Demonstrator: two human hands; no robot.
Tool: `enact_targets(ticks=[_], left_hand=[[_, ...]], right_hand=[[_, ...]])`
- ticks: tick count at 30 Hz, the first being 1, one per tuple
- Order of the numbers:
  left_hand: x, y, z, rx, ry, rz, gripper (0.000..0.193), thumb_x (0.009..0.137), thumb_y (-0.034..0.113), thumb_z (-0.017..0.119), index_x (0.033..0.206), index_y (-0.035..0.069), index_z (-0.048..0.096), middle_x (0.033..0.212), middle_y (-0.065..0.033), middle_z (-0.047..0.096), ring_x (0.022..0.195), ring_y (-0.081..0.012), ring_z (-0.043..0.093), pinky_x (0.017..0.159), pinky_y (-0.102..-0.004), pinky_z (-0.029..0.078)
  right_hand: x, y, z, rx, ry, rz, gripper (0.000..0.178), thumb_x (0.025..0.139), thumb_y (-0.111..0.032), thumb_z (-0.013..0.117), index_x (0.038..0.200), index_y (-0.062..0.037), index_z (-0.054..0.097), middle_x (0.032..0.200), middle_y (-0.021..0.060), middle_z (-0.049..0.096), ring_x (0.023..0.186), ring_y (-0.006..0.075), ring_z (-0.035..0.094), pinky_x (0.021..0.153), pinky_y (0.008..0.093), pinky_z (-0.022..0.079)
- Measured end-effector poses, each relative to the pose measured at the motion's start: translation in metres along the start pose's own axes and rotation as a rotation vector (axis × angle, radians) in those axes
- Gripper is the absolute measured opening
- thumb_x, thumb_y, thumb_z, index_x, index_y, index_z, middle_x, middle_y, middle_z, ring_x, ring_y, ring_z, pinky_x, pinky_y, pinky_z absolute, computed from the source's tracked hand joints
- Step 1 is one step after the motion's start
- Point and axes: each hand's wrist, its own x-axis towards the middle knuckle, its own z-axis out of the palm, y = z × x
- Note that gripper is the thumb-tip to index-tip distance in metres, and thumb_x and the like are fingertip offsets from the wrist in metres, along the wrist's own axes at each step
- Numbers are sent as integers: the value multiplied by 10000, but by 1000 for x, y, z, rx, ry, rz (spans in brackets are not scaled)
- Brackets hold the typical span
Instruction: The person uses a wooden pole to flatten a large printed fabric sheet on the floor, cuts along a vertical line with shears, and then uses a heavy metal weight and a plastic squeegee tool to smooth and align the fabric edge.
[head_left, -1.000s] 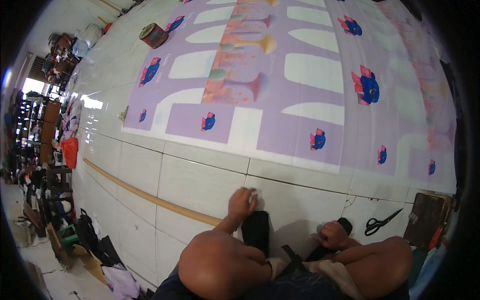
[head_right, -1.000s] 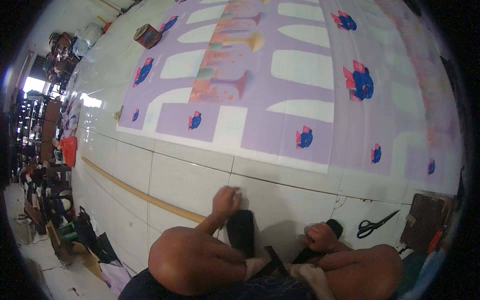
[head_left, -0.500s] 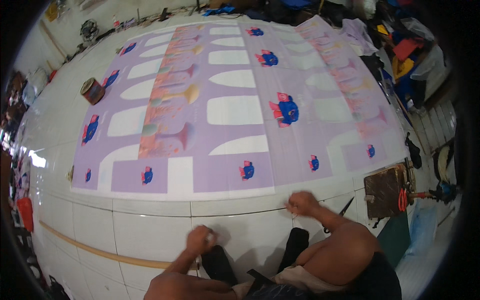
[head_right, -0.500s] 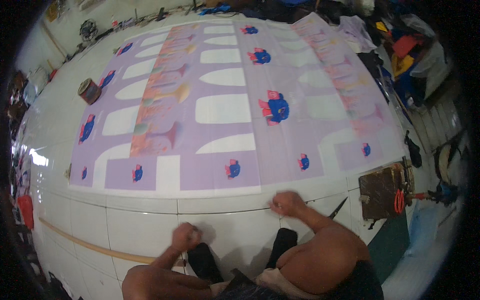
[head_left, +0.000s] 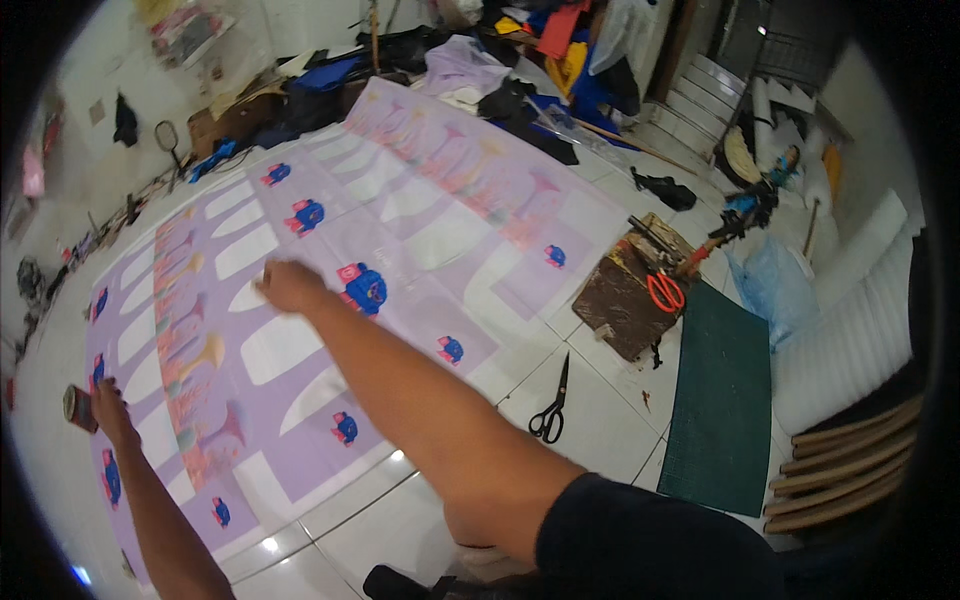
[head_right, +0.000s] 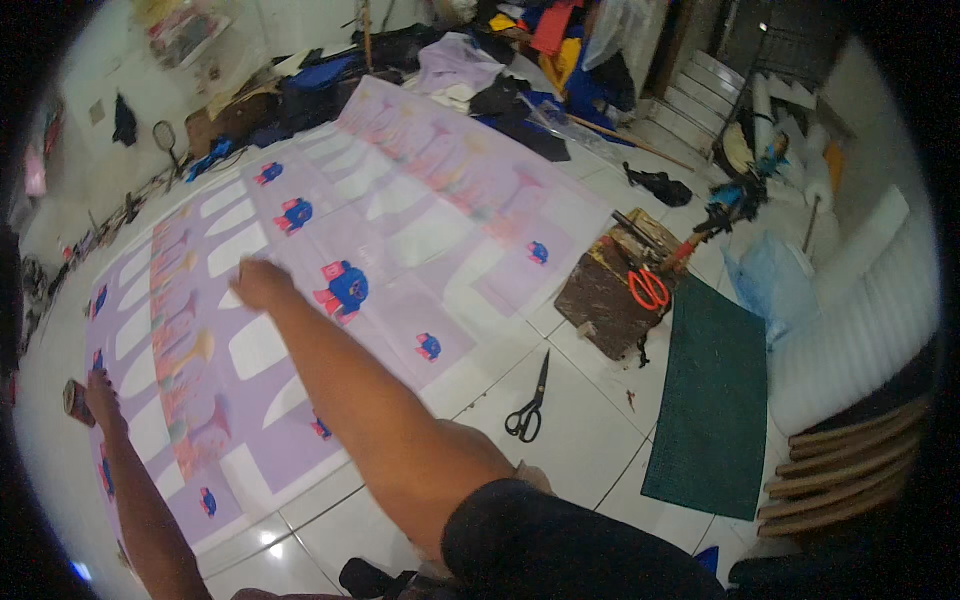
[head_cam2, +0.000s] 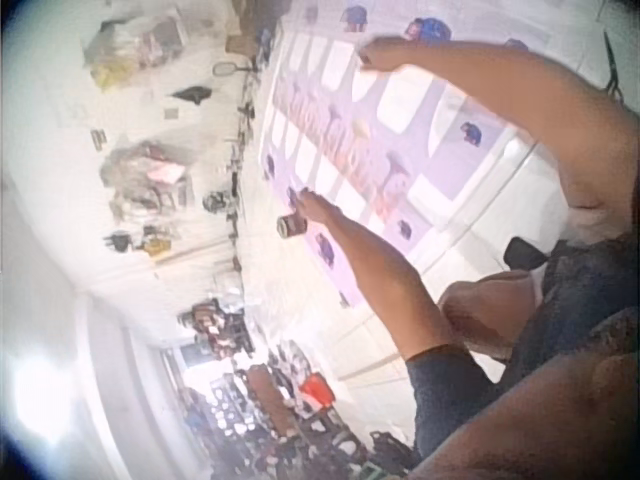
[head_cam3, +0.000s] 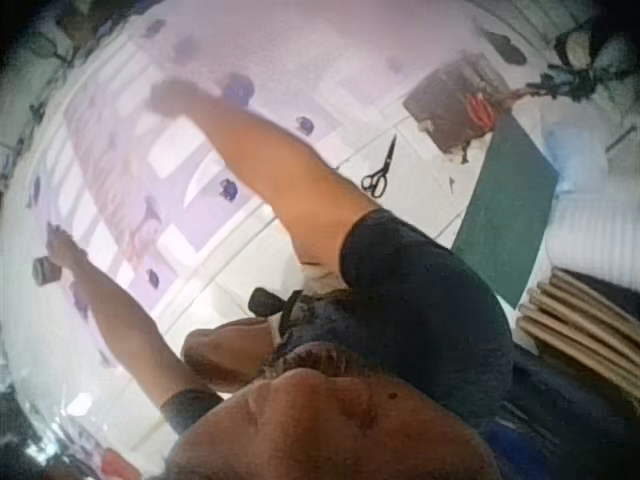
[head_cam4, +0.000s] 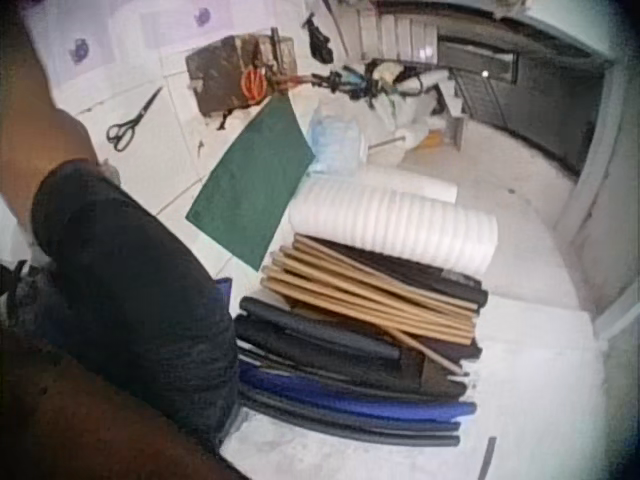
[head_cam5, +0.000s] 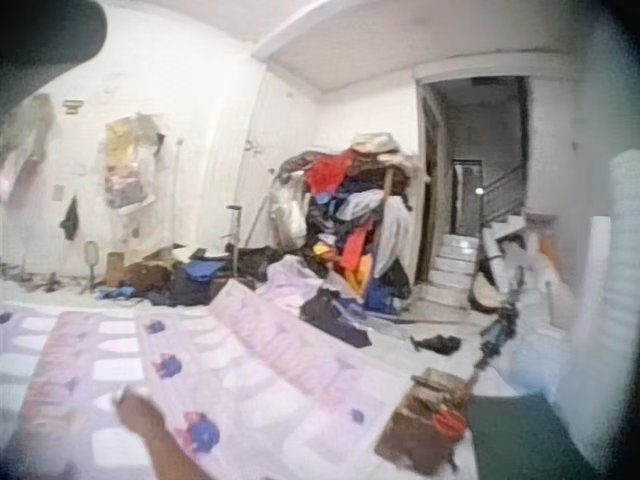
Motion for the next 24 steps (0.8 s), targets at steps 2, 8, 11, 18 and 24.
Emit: enact_targets(ticks=[2, 8, 11, 18, 24], left_hand=[[-27, -26, 5, 120, -232, -21, 267, 918, 297, 509, 963, 60, 623, 736, -20, 530, 624, -123, 495, 561, -291, 392], [-104, -102, -29, 880, -921, -586, 261, 878, 272, 645, 974, 32, 611, 709, -68, 588, 488, -180, 566, 418, -332, 433], [-84, -127, -70, 810, -723, -500, 275, 877, 271, 666, 1003, 36, 601, 684, -60, 566, 448, -171, 539, 368, -314, 395], [-75, -153, -36, 703, -739, -433, 297, 882, 271, 666, 1035, 25, 601, 699, -58, 574, 450, -146, 529, 353, -287, 378], [-105, -118, 61, 676, -854, -330, 412, 872, 259, 671, 1179, -7, 602, 834, -92, 637, 580, -150, 592, 442, -285, 442]], right_hand=[[-16, 9, 17, -395, -372, -110, 386, 851, -415, 677, 1007, -64, 715, 1108, 180, 695, 1067, 343, 653, 890, 449, 522], [-27, 74, -19, -314, -468, 227, 410, 836, -422, 677, 1017, -58, 726, 1077, 151, 712, 998, 299, 685, 851, 416, 545], [-28, 102, -62, -331, -294, 202, 417, 848, -426, 657, 1044, -62, 715, 1088, 137, 711, 1000, 292, 683, 854, 417, 544], [-34, 159, -59, -424, -384, 327, 427, 826, -427, 682, 1076, -81, 707, 1096, 136, 707, 1014, 305, 676, 863, 428, 541], [-28, 162, -47, -359, -335, 303, 391, 763, -389, 742, 1025, -99, 731, 1028, 88, 725, 964, 260, 694, 814, 411, 550]])
